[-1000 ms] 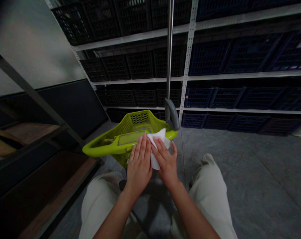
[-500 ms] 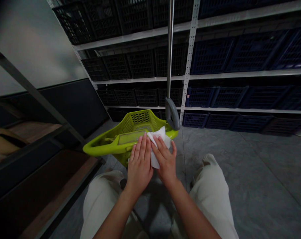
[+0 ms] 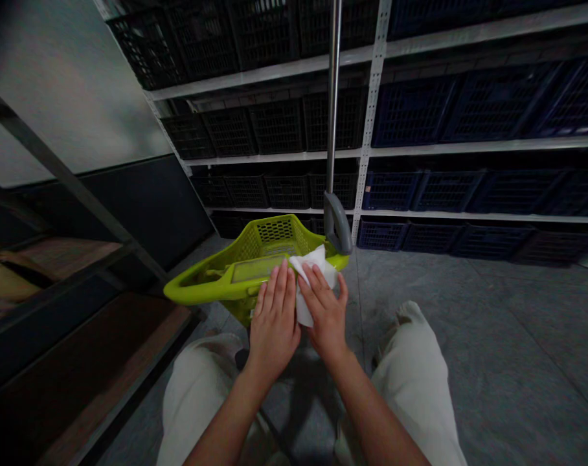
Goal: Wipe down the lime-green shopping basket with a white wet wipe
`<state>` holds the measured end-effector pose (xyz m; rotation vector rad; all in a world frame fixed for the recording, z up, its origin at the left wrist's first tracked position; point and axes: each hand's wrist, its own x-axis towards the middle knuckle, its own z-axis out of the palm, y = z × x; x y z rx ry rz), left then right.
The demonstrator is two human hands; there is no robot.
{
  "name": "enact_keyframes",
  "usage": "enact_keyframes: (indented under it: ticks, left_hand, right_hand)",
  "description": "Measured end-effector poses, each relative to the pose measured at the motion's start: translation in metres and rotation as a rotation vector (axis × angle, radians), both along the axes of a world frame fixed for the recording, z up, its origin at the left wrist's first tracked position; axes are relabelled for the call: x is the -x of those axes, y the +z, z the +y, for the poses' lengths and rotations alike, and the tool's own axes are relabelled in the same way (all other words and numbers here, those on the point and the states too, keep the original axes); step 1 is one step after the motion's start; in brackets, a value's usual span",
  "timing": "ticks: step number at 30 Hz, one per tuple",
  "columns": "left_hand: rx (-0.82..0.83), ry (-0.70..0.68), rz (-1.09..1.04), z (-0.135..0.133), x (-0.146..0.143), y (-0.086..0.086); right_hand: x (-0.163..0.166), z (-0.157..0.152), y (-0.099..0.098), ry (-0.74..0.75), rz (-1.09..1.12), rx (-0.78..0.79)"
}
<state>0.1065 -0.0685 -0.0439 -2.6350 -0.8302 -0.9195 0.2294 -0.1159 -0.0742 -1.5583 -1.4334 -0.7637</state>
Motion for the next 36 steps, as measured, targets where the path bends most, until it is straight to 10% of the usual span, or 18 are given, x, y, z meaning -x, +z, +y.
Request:
enact_keyframes:
  ticks: [27,36]
  left_hand:
    - [0.018,-0.011,0.007,-0.001,0.001,0.002]
    - [0.008,0.001,0.006,-0.001,-0.002,0.0]
  right_hand:
    - [-0.033,-0.008,-0.006,-0.158,0.084,-0.097]
    - [-0.011,-0.008,-0.001,0.02,-0.072,0.052]
